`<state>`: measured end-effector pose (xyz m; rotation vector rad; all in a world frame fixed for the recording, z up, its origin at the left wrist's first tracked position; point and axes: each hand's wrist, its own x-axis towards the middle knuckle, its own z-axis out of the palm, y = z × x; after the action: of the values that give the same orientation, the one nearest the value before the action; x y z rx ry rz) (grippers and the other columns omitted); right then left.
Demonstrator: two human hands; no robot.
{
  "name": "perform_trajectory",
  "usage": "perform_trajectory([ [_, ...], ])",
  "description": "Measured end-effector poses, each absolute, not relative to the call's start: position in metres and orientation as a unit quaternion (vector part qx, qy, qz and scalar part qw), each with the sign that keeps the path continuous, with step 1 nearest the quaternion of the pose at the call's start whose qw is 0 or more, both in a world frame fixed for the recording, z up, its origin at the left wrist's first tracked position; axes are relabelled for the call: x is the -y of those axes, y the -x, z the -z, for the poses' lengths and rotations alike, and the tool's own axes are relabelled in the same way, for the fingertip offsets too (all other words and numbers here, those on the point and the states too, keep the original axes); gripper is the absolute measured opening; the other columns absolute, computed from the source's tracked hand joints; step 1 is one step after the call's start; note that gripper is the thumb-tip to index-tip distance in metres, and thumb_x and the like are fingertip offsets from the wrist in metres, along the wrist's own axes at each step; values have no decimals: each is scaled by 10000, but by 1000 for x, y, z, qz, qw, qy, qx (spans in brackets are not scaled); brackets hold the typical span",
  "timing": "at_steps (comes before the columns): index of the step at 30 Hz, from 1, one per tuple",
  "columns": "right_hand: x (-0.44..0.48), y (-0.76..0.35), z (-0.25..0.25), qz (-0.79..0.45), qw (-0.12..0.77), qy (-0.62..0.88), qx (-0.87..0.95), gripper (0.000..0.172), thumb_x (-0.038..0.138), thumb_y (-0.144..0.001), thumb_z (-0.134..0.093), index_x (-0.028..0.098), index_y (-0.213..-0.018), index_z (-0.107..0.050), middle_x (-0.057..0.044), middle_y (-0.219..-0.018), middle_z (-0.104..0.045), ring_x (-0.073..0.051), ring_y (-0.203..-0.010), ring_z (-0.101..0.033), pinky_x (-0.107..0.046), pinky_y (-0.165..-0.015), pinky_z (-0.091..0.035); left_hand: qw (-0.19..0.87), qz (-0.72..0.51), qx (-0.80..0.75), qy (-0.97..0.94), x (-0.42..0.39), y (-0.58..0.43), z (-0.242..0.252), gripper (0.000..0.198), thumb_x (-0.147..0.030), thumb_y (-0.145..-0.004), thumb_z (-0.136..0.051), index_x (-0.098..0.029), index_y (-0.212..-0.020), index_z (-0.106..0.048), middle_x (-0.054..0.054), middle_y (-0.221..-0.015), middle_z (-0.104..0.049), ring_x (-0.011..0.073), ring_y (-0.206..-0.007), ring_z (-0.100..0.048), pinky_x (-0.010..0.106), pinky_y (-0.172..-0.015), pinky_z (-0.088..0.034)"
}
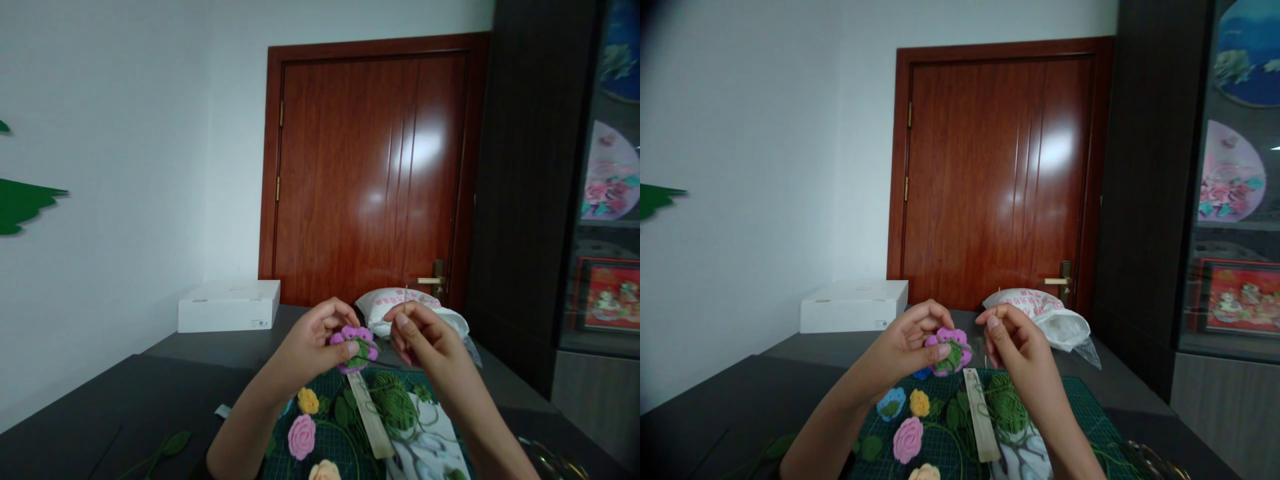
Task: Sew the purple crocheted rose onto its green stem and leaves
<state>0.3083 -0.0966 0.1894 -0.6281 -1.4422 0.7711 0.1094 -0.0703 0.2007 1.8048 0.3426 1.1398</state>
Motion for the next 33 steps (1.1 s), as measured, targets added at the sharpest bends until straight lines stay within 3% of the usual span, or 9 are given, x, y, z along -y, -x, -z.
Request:
perform_trajectory([
  [5,101,-298,-184,-203,577,340,715,219,393,-947,-571,205,-878,-660,0,-718,-546,-140,-619,-476,-264,-555,-352,471,-503,-126,-714,74,-107,-203,225,-133,-771,-739,-150,-938,-589,-5,-854,-610,110,-778,-565,220,-698,-425],
  [9,96,-296,-179,-119,578,362,722,67,269,-881,-654,222,-924,-675,26,-682,-480,-145,-607,-447,-270,-574,-360,480,-506,-120,-706,75,-107,-204,255,-131,-767,-746,-150,-954,-574,-12,-825,-616,105,-737,-561,216,-671,-425],
  [16,110,-293,-187,-30,570,369,734,31,212,-878,-648,222,-861,-672,9,-709,-505,-155,-632,-459,-278,-579,-341,456,-505,-114,-724,75,-107,-204,277,-150,-770,-757,-151,-975,-571,3,-856,-620,123,-769,-574,239,-694,-448],
  [20,108,-291,-186,-116,571,360,729,74,255,-884,-639,212,-824,-642,21,-687,-476,-144,-616,-425,-273,-566,-332,449,-503,-99,-732,75,-107,-204,256,-142,-777,-750,-150,-971,-583,8,-862,-616,124,-777,-571,239,-701,-451],
  [27,103,-289,-189,-326,593,292,676,293,457,-847,-680,193,-774,-576,40,-663,-451,-117,-590,-386,-243,-535,-306,459,-509,-100,-721,78,-108,-206,251,-123,-766,-754,-148,-949,-585,17,-872,-614,130,-780,-579,249,-703,-474],
  [33,104,-290,-187,-267,606,313,681,237,431,-827,-712,201,-837,-656,34,-658,-465,-136,-598,-410,-255,-545,-329,453,-506,-108,-726,77,-108,-205,248,-112,-765,-744,-151,-953,-587,20,-885,-622,137,-807,-590,259,-722,-477],
])
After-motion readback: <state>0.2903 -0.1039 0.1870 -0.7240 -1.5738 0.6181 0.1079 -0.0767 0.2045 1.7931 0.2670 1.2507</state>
